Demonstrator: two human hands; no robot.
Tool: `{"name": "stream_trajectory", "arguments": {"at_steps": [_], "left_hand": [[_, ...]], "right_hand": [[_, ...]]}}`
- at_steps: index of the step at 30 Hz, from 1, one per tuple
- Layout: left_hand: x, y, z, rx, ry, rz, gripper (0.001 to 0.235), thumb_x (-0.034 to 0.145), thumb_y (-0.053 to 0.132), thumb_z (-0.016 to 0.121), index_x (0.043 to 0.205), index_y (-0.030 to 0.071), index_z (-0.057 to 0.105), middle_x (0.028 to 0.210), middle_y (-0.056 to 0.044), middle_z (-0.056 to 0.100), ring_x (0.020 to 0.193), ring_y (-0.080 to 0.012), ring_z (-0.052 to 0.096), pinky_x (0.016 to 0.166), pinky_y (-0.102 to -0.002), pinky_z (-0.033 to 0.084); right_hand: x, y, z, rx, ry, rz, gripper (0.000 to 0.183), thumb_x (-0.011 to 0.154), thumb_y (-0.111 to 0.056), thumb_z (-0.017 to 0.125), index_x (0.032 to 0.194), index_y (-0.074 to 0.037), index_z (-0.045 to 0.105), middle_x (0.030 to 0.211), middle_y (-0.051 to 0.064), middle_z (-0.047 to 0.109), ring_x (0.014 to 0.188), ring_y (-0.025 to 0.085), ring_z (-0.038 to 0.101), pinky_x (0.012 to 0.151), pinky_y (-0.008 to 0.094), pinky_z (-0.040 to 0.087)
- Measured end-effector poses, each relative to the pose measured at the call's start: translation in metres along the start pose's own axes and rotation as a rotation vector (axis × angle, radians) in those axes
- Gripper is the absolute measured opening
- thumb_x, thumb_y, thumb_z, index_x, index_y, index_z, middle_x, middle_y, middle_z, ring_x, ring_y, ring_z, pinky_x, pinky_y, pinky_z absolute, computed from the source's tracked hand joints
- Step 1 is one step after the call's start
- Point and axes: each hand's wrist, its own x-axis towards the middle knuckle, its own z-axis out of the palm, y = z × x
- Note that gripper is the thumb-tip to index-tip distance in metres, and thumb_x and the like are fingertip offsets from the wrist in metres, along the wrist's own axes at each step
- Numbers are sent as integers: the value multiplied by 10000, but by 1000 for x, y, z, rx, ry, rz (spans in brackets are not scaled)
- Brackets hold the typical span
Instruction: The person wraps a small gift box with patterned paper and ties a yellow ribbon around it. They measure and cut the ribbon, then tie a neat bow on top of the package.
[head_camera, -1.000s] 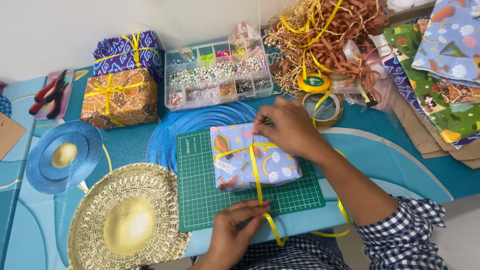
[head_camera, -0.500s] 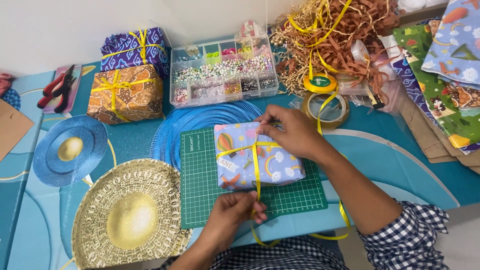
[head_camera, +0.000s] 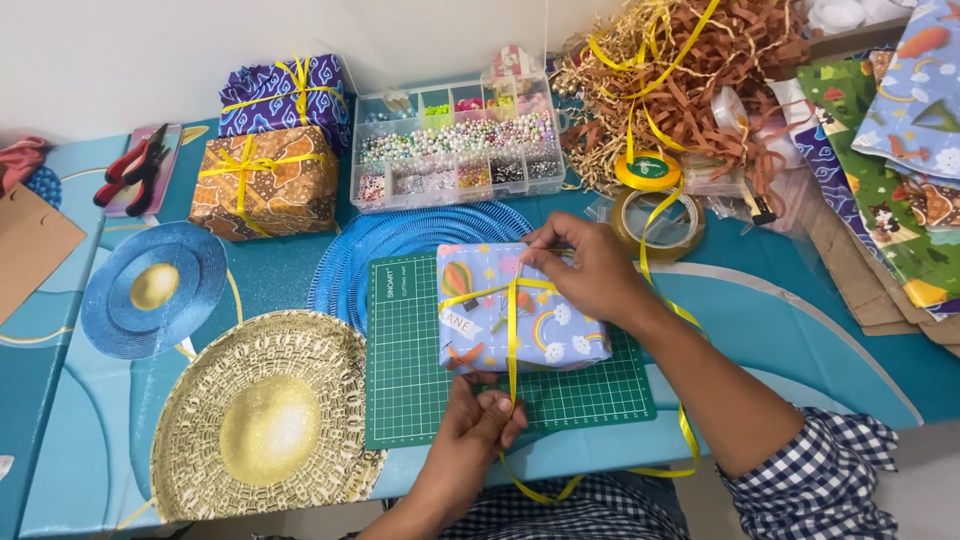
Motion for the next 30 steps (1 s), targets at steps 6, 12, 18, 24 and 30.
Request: {"name": "stream_trajectory", "arguments": {"at_steps": [6, 12, 18, 24, 30], "left_hand": [[1, -17, -2, 37, -48, 186, 365, 1191, 80, 544, 1539, 151, 458, 965, -94, 698, 745, -146, 532, 731, -310, 471], [-10, -10, 6, 369, 40, 235, 242, 1186, 161, 570, 1272, 81, 781, 1032, -24, 688, 821, -135, 597, 800, -326, 508], [-12, 5, 1, 592, 148, 339, 180, 1089, 124, 734, 1187, 71, 875, 958, -58, 814, 758, -151, 778, 706, -321, 654], [-7, 20, 0, 446, 95, 130, 273, 1069, 94, 771, 1323, 2, 813, 960, -79, 859, 806, -172, 847, 726, -318, 717], [19, 25, -29, 690, 106, 116, 174, 1052, 213, 820, 1046, 56, 895, 855, -34, 813, 784, -111, 721, 698, -321, 543]], "right_hand": [[-1, 3, -1, 68, 21, -30, 146, 1029, -244, 862, 1013, -138, 763, 1233, 83, 911, 1192, 193, 852, 931, 372, 681], [-2, 8, -1, 73, 48, -54, 147, 1029, -246, 867, 1003, -145, 763, 1219, 74, 913, 1184, 183, 855, 963, 354, 672], [-3, 21, -4, 145, 66, -123, 128, 1027, -163, 873, 995, -134, 753, 1196, 83, 898, 1144, 185, 850, 959, 339, 683], [-6, 39, -7, 313, 124, -217, 135, 1035, -104, 873, 993, -96, 745, 1150, 140, 861, 1118, 203, 827, 999, 333, 680], [-2, 51, -8, 412, 97, -254, 117, 1036, -95, 867, 1016, -81, 753, 1161, 153, 851, 1171, 218, 831, 1011, 333, 691]]}}
